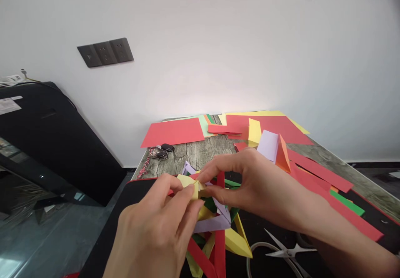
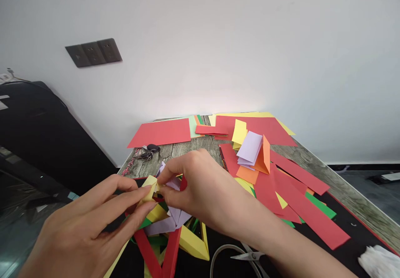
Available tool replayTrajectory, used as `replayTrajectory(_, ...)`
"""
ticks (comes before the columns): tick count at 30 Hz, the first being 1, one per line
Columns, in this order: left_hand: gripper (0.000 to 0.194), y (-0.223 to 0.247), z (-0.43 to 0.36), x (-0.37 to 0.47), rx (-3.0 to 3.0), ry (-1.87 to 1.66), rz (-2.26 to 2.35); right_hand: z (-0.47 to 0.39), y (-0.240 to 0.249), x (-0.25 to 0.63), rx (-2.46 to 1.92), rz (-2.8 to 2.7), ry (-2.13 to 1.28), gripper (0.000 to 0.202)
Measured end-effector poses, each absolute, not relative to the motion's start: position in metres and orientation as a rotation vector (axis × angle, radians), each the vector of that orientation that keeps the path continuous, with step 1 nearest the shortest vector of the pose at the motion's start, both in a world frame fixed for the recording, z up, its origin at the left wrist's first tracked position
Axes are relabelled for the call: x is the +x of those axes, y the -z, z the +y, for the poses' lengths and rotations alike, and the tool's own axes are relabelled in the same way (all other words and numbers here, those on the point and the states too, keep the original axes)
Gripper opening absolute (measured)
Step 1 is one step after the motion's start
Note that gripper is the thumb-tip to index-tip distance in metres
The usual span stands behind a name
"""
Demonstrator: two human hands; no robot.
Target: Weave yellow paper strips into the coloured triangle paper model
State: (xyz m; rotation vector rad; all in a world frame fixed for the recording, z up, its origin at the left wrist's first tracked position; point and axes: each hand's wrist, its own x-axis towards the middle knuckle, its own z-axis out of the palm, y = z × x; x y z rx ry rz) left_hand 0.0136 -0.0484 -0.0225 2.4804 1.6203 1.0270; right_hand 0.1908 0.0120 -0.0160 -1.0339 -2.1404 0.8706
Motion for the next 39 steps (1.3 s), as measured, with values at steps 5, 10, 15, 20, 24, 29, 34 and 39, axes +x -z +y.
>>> replayTrajectory(5, 0.029, 0.026, -0.050, 0.014, 2.474, -1.021, 1.587, 0.016, 0.018, 0.192, -1.018, -2.134, -0.933, 0.012)
replayTrajectory(10, 0.034, 0.027, -0.051, 0.010, 2.603, -0.902, 1.591, 0.017, 0.019, 0.191, -1.022, -2.099, -0.968, 0.013)
replayTrajectory(15, 0.039, 0.028, -0.047, 0.006, 2.805, -0.728, 1.557, 0.018, 0.018, 0.191, -1.029, -2.081, -1.019, 0.011)
replayTrajectory(20, 0.038, 0.028, -0.047, 0.004, 2.844, -0.687, 1.557, 0.019, 0.017, 0.190, -1.052, -2.079, -1.036, 0.012)
replayTrajectory(24, 0.035, 0.027, -0.052, 0.004, 2.850, -0.727, 1.535, 0.020, 0.017, 0.191, -1.036, -2.078, -1.037, 0.012)
replayTrajectory(29, 0.032, 0.027, -0.055, 0.006, 2.811, -0.817, 1.571, 0.023, 0.016, 0.194, -0.979, -2.105, -1.112, 0.014)
replayTrajectory(34, 0.031, 0.029, -0.053, 0.005, 2.854, -0.820, 1.571, 0.027, 0.017, 0.194, -0.968, -2.087, -1.188, 0.012)
replayTrajectory(39, 0.028, 0.031, -0.050, 0.005, 2.842, -0.810, 1.575, 0.029, 0.018, 0.192, -0.968, -2.044, -1.260, 0.005)
